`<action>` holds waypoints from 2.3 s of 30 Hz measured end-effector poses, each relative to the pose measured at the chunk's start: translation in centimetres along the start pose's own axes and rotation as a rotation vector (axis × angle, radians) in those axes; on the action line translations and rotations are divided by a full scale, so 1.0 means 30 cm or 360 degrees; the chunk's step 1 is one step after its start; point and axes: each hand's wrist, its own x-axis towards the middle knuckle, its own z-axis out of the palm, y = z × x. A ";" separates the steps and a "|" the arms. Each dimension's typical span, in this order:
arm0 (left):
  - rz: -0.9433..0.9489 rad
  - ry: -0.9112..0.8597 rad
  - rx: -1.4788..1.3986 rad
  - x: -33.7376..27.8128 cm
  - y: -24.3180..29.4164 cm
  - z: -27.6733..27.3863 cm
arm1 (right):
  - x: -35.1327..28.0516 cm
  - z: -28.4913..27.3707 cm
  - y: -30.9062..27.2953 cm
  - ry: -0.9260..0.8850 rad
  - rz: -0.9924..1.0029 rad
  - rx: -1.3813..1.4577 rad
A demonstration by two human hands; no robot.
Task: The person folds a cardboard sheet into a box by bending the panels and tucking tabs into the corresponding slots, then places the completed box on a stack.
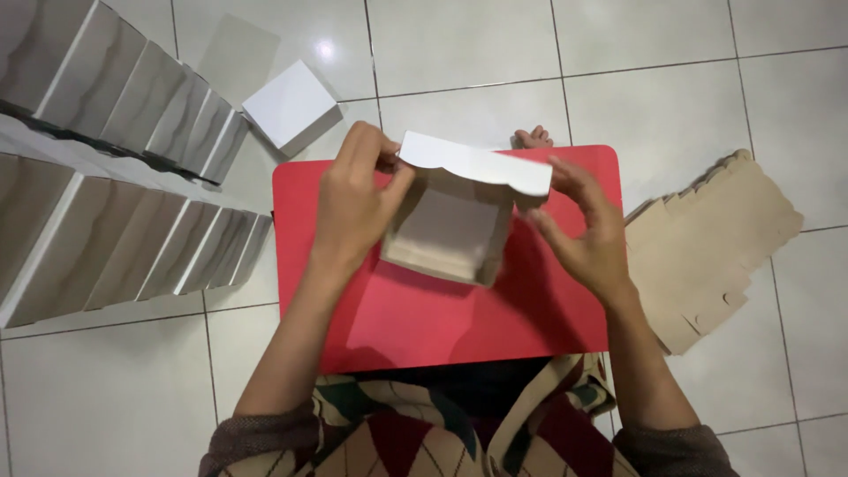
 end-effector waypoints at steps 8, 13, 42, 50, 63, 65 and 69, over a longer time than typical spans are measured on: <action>-0.0354 -0.0287 -0.0335 -0.057 -0.035 -0.102 | 0.101 0.081 -0.152 0.0023 -0.0087 -0.0533; -0.0139 -0.0553 -0.0347 -0.072 -0.009 -0.187 | 0.007 0.042 0.014 -0.0040 -0.0139 -0.0882; 0.0051 -0.1057 -0.0198 -0.252 -0.106 -0.029 | -0.332 0.155 0.247 0.0276 0.0712 0.0071; -0.0018 -0.1068 -0.0345 -0.231 -0.106 -0.045 | -0.320 0.170 0.217 0.0314 0.0665 0.0023; -0.0008 -0.1090 -0.0407 -0.211 -0.103 -0.069 | -0.321 0.173 0.232 0.0305 0.0692 -0.0105; 0.0028 -0.1134 -0.0404 -0.210 -0.115 -0.076 | -0.318 0.173 0.235 0.0307 0.0727 -0.0111; 0.0051 -0.1141 -0.0390 -0.221 -0.129 -0.072 | -0.320 0.175 0.233 0.0315 0.0734 -0.0119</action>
